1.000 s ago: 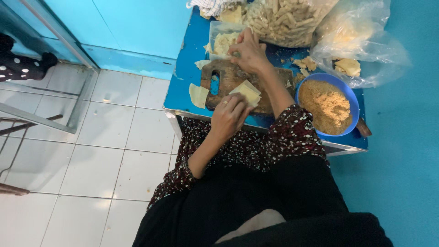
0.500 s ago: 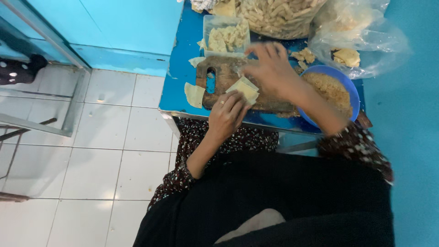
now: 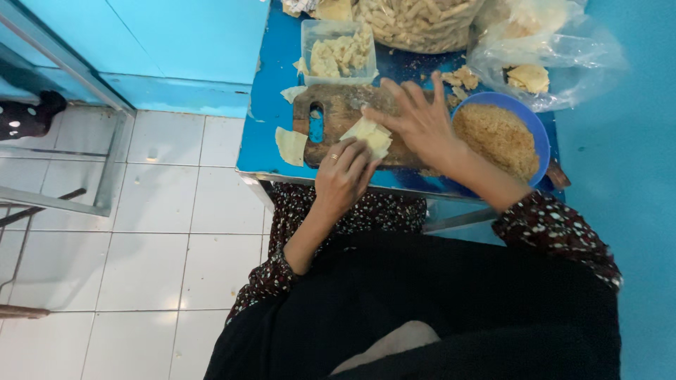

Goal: The person sits at a small blue table and folds square pastry wrappers around a portion of filling taken from a blue bowl, pressing the edges closed on a wooden cutting board. Finished folded pastries are set aside on the table, and the person repeats the folding cycle with new wrappers.

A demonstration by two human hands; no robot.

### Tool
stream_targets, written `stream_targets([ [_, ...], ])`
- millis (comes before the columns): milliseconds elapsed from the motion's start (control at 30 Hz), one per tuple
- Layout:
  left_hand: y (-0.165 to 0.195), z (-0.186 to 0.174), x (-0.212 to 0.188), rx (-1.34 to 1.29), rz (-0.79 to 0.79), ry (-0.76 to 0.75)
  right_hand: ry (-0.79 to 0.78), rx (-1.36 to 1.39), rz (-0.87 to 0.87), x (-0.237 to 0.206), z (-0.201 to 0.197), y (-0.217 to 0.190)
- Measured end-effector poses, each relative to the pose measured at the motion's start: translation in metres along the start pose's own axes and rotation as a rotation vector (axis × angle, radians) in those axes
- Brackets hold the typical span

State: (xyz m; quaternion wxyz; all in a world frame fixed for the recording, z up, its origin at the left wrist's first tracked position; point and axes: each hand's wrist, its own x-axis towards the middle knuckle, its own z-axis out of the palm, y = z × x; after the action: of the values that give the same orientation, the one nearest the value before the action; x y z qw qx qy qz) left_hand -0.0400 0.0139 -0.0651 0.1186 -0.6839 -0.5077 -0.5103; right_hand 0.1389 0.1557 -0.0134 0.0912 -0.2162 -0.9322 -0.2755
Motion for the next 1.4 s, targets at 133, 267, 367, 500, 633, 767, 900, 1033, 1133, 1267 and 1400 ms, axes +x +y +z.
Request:
stream_targets([
  [133,0.002,-0.001,0.000,-0.018,-0.025,0.016,0.008,0.078,0.042,0.002,0.003,0.002],
  [267,0.004,-0.004,0.001,-0.039,-0.038,0.024,-0.008,0.204,0.078,-0.013,-0.025,0.006],
  [367,0.004,-0.007,0.003,-0.107,-0.067,0.020,-0.085,0.499,0.277,-0.040,-0.059,0.026],
  [500,0.001,-0.013,0.001,-0.202,-0.120,-0.023,-0.092,0.833,0.706,-0.078,-0.089,0.052],
  [633,0.000,-0.019,0.001,-0.272,-0.239,-0.100,-0.025,0.705,0.363,-0.095,-0.092,0.042],
  [767,0.002,-0.031,0.003,-0.157,-0.248,-0.009,-0.555,0.541,0.566,-0.103,-0.098,0.032],
  [900,0.002,-0.052,0.000,0.076,-0.254,0.017,-0.555,0.617,0.577,-0.116,-0.107,0.041],
  [1033,-0.001,-0.059,-0.004,0.140,-0.314,-0.072,-0.292,0.701,0.301,-0.123,-0.097,0.038],
  [1133,0.000,-0.052,-0.008,0.105,-0.361,-0.116,-0.436,0.664,0.406,-0.127,-0.089,0.037],
  [1267,0.002,-0.041,-0.010,0.176,-0.364,-0.117,-0.258,0.690,0.367,-0.130,-0.082,0.036],
  [1400,0.001,-0.039,-0.010,0.160,-0.378,-0.118,-0.151,0.693,0.260,-0.129,-0.073,0.037],
])
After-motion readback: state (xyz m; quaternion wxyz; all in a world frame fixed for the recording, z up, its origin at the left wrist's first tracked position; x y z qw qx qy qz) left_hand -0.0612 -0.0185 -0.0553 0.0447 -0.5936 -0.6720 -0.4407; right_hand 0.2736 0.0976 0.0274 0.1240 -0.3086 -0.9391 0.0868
